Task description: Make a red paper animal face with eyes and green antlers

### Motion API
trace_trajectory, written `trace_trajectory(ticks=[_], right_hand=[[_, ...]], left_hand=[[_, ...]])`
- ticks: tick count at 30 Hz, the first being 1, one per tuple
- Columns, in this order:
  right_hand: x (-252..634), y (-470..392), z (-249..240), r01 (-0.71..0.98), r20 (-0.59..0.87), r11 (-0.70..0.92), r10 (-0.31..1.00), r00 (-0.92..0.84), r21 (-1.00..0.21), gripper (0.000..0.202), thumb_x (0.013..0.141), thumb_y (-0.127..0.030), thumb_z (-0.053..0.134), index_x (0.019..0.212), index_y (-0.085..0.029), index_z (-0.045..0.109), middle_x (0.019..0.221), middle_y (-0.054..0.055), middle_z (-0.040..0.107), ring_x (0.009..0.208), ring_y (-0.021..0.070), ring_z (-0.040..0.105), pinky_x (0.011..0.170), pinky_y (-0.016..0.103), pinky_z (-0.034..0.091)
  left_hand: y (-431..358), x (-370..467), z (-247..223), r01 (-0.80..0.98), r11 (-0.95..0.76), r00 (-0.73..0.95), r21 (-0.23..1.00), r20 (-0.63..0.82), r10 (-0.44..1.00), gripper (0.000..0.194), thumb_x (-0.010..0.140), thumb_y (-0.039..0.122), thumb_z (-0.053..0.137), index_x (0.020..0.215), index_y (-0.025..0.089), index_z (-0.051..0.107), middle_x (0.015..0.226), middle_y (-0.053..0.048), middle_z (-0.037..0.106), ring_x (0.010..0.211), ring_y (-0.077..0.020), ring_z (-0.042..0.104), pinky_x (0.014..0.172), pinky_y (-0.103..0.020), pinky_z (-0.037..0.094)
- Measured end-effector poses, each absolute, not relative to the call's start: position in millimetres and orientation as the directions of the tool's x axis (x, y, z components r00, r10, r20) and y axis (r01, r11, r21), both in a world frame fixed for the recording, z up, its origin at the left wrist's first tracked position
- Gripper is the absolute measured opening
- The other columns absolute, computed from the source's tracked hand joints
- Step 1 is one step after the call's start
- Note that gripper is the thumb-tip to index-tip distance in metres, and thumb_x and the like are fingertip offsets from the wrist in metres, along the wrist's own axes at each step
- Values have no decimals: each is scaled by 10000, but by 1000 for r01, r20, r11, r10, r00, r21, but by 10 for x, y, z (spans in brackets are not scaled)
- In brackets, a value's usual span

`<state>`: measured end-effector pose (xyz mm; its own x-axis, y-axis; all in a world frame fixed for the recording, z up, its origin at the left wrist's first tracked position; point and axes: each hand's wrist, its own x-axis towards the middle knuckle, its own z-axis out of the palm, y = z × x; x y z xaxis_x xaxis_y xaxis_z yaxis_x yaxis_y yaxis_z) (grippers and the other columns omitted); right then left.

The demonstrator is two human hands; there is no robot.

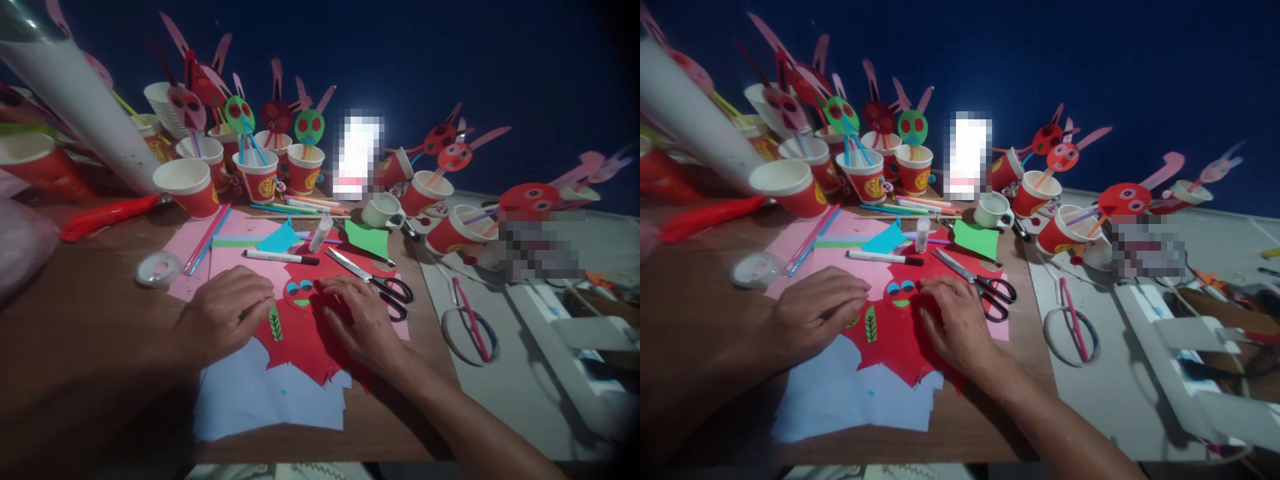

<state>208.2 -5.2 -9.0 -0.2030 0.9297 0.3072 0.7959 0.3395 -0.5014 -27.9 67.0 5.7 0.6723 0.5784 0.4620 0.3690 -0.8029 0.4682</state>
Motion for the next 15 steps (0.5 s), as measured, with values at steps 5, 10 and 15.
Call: trace_trajectory(ticks=[5, 10, 15], right_hand=[[2068, -63, -96, 791, 278, 334, 936, -216, -512, 213, 830, -164, 525, 1038, -212, 528, 1133, 35, 627, 1074, 223, 525, 884, 405, 394], [2074, -76, -103, 764, 276, 344, 935, -224, -546, 223, 813, -148, 545, 1022, -221, 528, 1110, 20, 633, 1052, 207, 538, 870, 390, 387], [2093, -69, -117, 748, 274, 337, 938, -214, -571, 205, 824, -143, 526, 1014, -218, 520, 1097, 27, 632, 1049, 204, 540, 870, 389, 388]], left_hand=[[663, -272, 27, 371, -799, 680, 473, 448, 581, 155, 786, 68, 572, 905, 166, 594, 884, -43, 648, 866, -172, 566, 779, -318, 465], [669, -272, 21, 375, -800, 684, 468, 442, 580, 154, 793, 81, 568, 923, 160, 592, 892, -49, 648, 873, -177, 567, 781, -320, 466], [675, -270, 24, 360, -810, 696, 463, 444, 564, 148, 794, 77, 566, 914, 160, 595, 886, -48, 650, 875, -178, 566, 793, -327, 466]])
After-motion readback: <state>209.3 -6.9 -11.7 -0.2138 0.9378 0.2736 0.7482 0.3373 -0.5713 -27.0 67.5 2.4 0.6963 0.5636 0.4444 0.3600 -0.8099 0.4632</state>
